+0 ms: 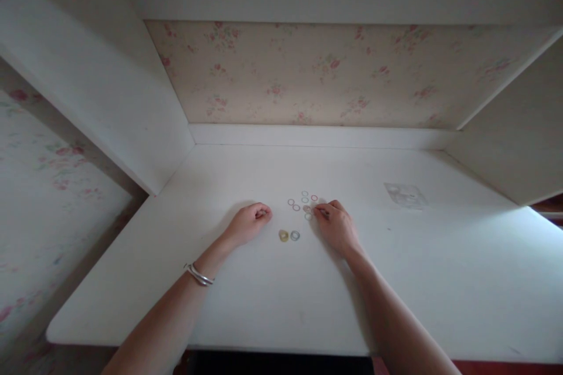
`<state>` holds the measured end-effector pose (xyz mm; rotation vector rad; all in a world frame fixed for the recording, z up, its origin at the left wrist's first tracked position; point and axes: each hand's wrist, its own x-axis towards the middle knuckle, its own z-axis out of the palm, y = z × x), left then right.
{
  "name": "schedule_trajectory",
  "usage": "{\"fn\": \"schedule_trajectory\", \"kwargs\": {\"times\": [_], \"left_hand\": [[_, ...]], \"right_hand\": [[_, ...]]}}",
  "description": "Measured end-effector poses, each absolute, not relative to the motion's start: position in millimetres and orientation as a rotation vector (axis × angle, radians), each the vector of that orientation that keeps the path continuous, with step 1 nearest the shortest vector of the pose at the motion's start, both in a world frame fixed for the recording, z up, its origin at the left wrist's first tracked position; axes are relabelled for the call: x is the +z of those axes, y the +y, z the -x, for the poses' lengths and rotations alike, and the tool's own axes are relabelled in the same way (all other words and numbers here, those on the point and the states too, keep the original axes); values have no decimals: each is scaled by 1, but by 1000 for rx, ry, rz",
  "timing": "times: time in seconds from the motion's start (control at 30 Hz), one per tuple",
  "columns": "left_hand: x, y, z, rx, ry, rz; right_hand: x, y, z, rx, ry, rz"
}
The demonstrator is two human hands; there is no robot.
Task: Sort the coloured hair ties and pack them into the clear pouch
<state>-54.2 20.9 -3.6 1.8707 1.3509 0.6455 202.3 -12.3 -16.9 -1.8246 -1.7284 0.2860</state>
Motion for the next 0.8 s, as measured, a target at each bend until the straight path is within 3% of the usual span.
{"fn": "schedule_trajectory", "kwargs": {"times": [0.53, 0.8], "left_hand": [[-2, 20, 54, 627, 1337, -1875], [-3, 21, 57, 644, 1321, -1907]], "right_hand": [[-11, -20, -202, 324, -1608, 1640], [-5, -49, -179, 389, -1965, 1367]]}}
